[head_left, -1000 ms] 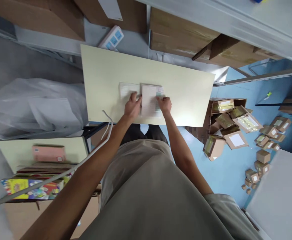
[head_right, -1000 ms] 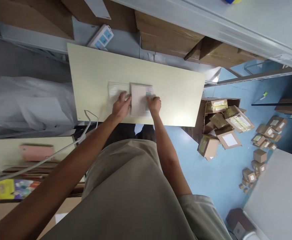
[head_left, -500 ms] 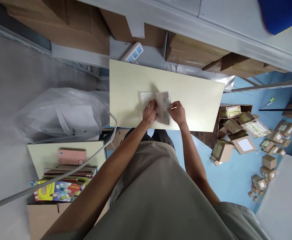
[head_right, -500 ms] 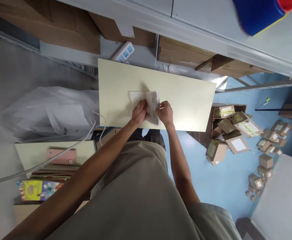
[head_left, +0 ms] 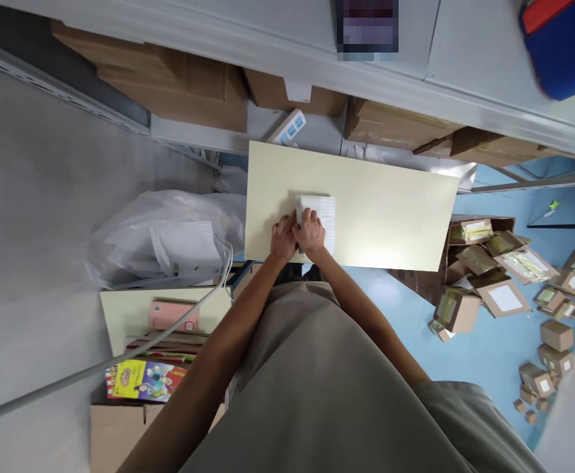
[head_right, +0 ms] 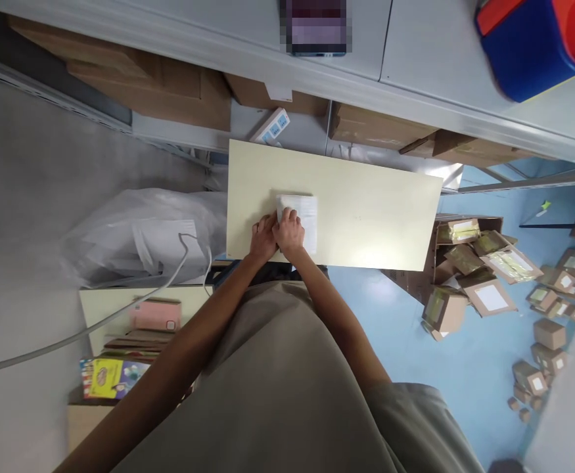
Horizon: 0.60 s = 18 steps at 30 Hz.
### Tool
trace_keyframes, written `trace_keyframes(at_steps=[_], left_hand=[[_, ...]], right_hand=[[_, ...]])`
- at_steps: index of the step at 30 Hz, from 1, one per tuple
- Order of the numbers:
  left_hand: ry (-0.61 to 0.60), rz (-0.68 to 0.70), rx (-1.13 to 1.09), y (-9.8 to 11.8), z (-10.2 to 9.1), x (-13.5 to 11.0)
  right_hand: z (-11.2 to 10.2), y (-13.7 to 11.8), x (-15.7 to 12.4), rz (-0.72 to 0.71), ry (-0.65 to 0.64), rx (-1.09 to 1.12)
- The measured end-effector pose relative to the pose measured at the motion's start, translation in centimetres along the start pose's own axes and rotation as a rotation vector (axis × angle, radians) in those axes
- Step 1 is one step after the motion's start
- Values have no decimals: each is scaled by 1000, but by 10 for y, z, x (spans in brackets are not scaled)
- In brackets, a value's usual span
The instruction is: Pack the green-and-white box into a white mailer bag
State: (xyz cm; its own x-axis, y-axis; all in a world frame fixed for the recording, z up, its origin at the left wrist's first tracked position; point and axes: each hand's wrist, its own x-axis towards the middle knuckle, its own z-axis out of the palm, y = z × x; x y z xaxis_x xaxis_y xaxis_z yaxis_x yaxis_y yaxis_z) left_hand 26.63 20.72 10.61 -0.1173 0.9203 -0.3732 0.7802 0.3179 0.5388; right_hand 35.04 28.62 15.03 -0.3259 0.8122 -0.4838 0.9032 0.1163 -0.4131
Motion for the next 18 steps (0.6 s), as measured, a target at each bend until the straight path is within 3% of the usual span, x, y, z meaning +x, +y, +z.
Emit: trace_keyframes(at_steps=[5,8,10,13,15,18], left_hand=[[47,-19,-14,-26,-8,-13],[77,-46,-93,-40,-15,-16],[87,-69,-189,-45,-17,-16],[74,-120,-323,-41,-12,-15],[59,-179,-355,-32,-5,-13],[61,-271,-362,-19,3,-10]], right_hand=[[14,2,12,37,-45,38],[4,29,15,-4,-96,165],[-8,56,12,2,-11,249],[-21,98,4,177,153,303],[-23,116,-1,289,99,360],[-17,124,-4,322,-1,454]])
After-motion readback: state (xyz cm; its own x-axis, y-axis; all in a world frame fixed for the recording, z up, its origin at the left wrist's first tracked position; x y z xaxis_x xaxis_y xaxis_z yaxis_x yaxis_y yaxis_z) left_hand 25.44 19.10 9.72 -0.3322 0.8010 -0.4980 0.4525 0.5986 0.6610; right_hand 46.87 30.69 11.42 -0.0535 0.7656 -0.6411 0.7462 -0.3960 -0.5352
